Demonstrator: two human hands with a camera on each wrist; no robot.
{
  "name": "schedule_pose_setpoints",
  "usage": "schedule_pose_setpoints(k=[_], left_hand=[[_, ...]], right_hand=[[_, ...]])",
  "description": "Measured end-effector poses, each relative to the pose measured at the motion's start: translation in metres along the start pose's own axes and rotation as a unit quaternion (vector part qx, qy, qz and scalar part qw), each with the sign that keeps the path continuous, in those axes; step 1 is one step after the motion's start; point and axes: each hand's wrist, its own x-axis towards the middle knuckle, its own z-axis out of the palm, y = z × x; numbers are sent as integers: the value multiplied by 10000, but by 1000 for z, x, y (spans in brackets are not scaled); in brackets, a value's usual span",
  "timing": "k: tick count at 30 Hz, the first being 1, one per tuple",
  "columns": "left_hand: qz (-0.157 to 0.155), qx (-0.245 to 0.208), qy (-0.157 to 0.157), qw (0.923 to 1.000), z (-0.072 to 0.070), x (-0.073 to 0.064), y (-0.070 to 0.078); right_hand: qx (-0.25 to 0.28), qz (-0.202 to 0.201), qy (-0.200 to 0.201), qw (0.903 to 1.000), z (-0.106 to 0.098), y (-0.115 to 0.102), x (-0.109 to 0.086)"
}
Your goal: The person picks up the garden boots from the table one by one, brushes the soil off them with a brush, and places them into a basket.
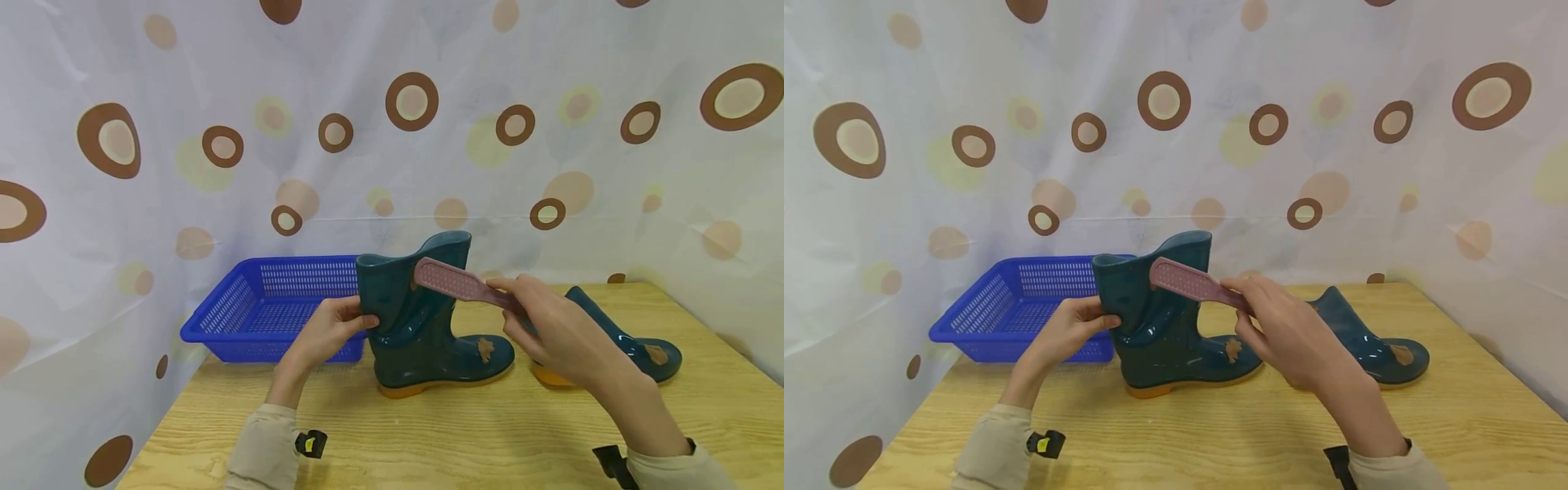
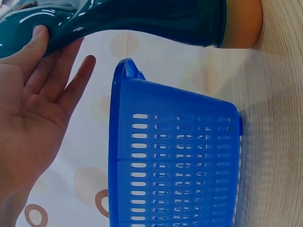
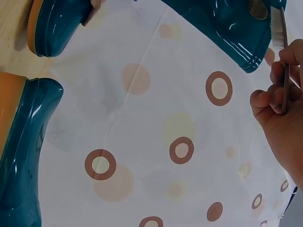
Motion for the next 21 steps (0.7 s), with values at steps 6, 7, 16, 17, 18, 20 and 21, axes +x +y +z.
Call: schedule_pose_setpoints(k=[6,7,16,17,18,20,21], left_hand=[[-84,1,-37,10000,1,-2,2],[-102,4,-47,9999,1,-2,2],[-183,69,-110,9997,-1,-4,1],[-181,76,-119,9997,-1,-4,1],[-168,85,-131,9997,-1,-4,1],[-166,116,-142,9997,-1,-3,1],[-150,126,-141,9997,-1,-3,2]], right_hand=[[-51,-256,382,9989,3,2,1],[-74,-279,434,9986,3,2,1],[-108,-366,554,9977,6,0,3],[-118,-362,550,9978,6,0,3],[-130,-353,535,9979,6,0,3],[-154,-339,516,9980,7,-1,3],[-166,-338,517,9980,7,-1,2]])
